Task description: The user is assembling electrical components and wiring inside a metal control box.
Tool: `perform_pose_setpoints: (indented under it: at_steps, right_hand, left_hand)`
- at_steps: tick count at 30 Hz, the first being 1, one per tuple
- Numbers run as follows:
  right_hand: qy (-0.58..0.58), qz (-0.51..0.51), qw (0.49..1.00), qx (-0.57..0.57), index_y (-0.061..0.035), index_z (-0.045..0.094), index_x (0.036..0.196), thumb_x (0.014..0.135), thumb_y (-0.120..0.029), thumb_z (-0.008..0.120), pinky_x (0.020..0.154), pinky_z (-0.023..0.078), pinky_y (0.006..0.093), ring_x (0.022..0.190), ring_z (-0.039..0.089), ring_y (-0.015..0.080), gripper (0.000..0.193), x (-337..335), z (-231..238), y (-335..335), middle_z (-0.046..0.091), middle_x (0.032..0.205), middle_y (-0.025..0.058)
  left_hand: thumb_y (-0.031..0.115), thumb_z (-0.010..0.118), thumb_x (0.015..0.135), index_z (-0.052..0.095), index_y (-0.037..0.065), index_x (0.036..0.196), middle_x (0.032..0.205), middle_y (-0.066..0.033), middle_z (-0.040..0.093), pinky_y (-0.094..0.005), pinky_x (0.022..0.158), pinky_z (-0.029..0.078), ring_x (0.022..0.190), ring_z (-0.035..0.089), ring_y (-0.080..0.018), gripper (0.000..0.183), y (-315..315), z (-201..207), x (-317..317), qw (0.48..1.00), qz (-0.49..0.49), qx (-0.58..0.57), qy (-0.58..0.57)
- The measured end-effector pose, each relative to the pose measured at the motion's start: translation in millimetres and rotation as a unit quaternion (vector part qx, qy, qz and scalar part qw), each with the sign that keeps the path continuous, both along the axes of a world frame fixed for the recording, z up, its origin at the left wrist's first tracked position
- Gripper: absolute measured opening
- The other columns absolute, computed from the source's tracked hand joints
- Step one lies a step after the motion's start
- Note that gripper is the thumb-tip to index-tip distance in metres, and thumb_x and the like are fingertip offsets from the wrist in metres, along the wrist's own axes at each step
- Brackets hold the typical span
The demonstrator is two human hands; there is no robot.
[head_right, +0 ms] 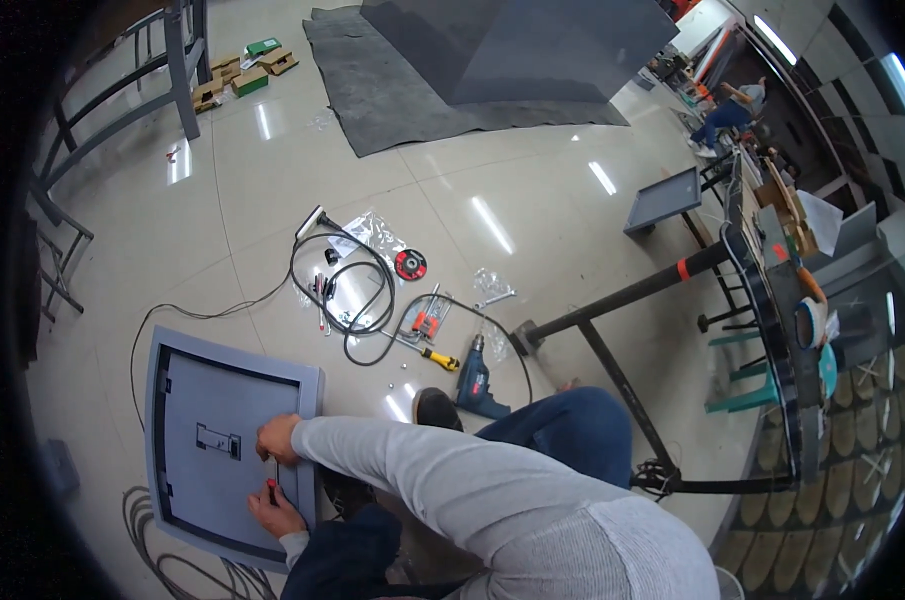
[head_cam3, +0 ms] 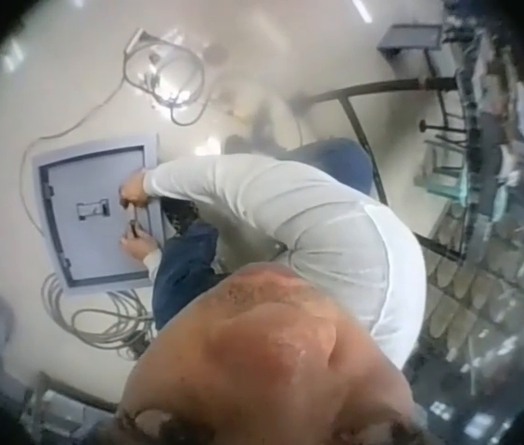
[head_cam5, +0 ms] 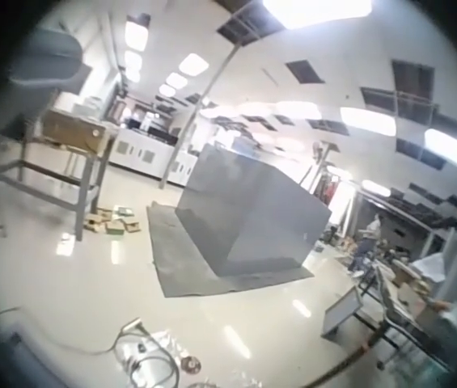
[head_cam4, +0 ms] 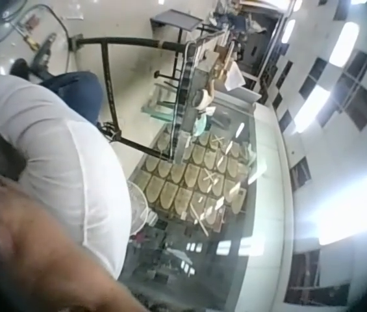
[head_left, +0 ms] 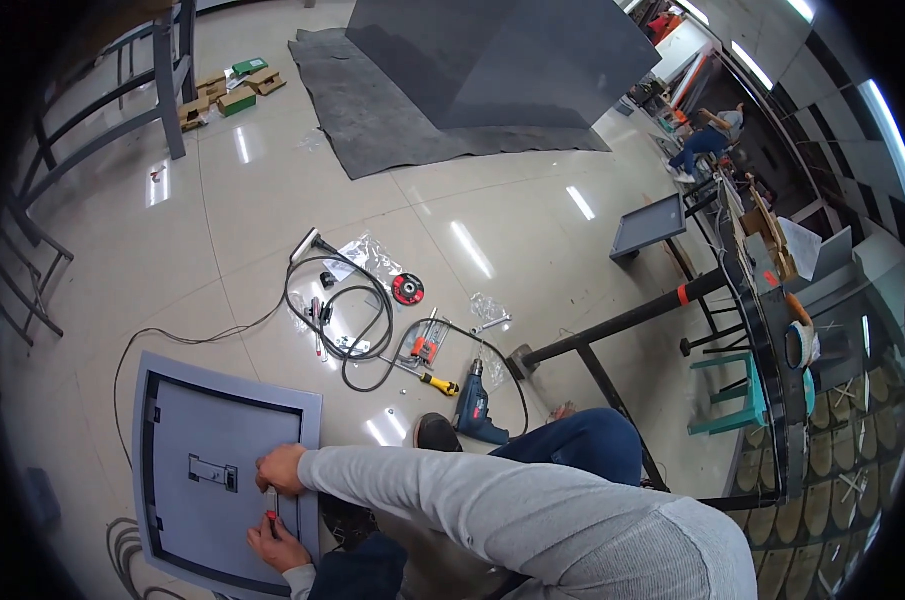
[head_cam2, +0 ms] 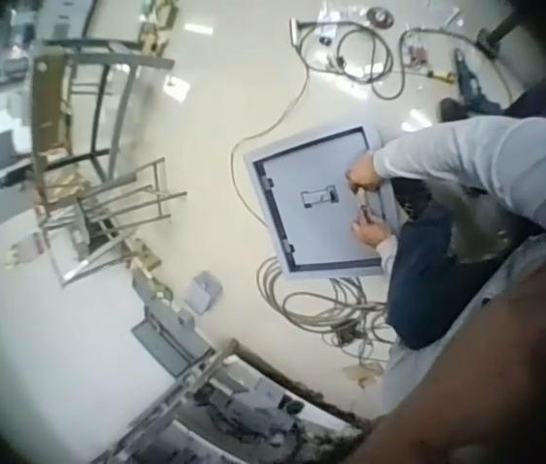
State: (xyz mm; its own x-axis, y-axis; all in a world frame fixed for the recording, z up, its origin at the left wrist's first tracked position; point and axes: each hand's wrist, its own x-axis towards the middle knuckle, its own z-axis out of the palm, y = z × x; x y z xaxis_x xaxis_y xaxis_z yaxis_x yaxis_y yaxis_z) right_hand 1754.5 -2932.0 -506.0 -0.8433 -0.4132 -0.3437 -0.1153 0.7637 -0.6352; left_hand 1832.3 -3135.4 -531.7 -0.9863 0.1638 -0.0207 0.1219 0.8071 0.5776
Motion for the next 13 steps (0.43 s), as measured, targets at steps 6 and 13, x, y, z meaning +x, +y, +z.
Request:
perform_pose_setpoints:
  at_steps: [6,13]
  right_hand:
    - [-0.015,0.005,1.0,0.006,-0.0212,0.074,0.104,0.076,-0.016,0.067,0.08,0.055,0.0426,0.092,0.067,0.0299,0.03,-1.7,-1.6,-1.5,0.069,0.103,0.004]
    - [-0.031,0.006,0.999,0.002,-0.0208,0.074,0.105,0.074,-0.015,0.069,0.082,0.055,0.0428,0.094,0.067,0.0288,0.032,-3.1,-6.6,-4.1,0.07,0.105,0.0043]
  left_hand:
    - [0.002,0.064,0.086,0.067,-0.004,0.108,0.093,-0.0161,0.053,-0.0421,0.082,0.044,0.088,0.051,-0.0331,0.024,0.3,-3.8,2.1,1.0,0.009,-0.007,0.022]
    - [0.005,0.066,0.086,0.068,-0.003,0.11,0.093,-0.0156,0.052,-0.0427,0.083,0.044,0.088,0.051,-0.0332,0.025,-3.6,-2.2,-1.9,0.999,-0.02,-0.026,0.008]
